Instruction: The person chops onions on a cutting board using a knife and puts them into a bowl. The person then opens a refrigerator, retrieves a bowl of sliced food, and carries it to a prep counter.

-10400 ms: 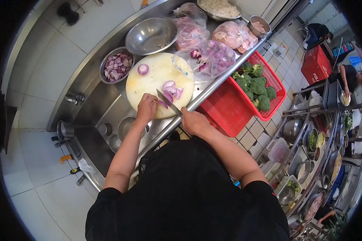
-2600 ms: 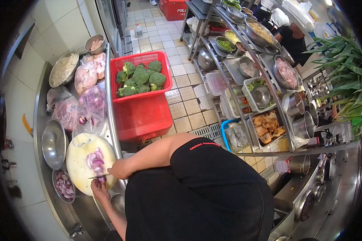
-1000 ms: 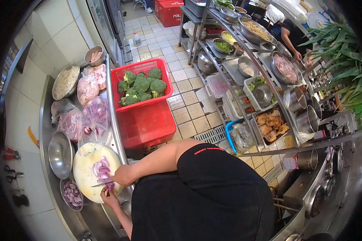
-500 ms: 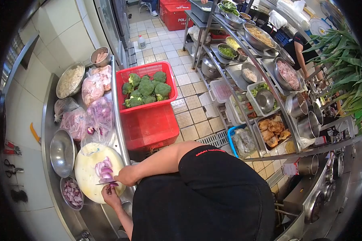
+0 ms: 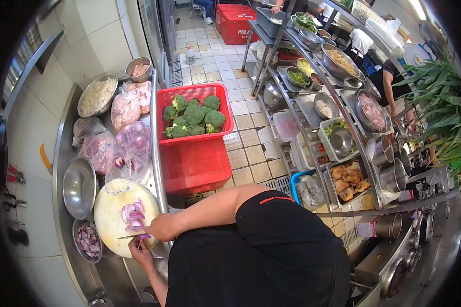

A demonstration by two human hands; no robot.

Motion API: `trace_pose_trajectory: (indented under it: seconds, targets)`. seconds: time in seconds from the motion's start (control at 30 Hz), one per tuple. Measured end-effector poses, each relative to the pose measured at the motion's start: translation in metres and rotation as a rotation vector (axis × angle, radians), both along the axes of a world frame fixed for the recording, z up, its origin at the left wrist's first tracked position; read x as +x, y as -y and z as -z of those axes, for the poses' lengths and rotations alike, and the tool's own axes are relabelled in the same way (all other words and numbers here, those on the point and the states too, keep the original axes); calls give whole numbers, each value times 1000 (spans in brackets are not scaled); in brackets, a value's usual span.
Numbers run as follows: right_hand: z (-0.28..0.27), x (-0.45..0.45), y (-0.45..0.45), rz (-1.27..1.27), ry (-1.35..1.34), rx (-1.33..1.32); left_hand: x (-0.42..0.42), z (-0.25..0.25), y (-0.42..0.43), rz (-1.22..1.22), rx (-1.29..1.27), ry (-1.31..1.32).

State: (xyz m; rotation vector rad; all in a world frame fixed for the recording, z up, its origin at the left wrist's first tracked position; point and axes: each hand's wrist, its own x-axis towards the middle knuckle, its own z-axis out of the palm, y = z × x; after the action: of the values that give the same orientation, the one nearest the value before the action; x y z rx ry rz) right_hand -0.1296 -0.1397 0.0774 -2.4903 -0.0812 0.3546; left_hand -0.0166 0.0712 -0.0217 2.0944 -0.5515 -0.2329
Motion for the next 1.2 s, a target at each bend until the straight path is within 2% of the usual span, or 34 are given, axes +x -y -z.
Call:
trace_pose_trajectory:
  seconds: [0.03,0.1,0.13,0.2,0.33,0.4,0.47,0.53,0.63,0.7,0.73,0.77,0.83,1.07,1.13,1.2]
  targets:
    - [0,-1,1,5,-5,8,1,4,-1,-3,-3,-6]
    - [26,-1,0,4,-29,6,5,9,-3,65,53,220]
    - [30,2,2,6,-44,5,4,5,-2,64,48,223]
    - [25,8,4,-3,-43,-15,0,-1,3,3,9,27]
    - [0,1,-1,-5,-23,11,1,4,1,-2,-1,65]
    - [29,3,-3,-3,-29,13,0,2,2,18,62,162]
    - [35,6,-3,6,-23,16,1,1,3,10,50,141]
    - [15,9,0,-32,-66,-40,0,2,7,-1,38,114]
    - [-7,2,1,6,-17,28,-5,4,5,-88,-19,-22]
    - [12,1,4,-2,-51,19,-4,1,4,15,48,243]
    - [18,4,6,-8,-82,5,-2,2,3,-8,52,130]
    - [24,7,7,-13,-82,-1,-2,4,6,-14,47,130]
    - [6,9,5,-14,-81,-35,-4,2,5,-45,1,59]
    - [20,11,7,-63,-91,-10,-6,4,8,-39,-18,77]
    - [-1,10,2,-26,-76,-3,-5,8,4,-55,-10,113]
    - [11,11,-1,-19,-93,9,-7,10,3,-49,-12,106]
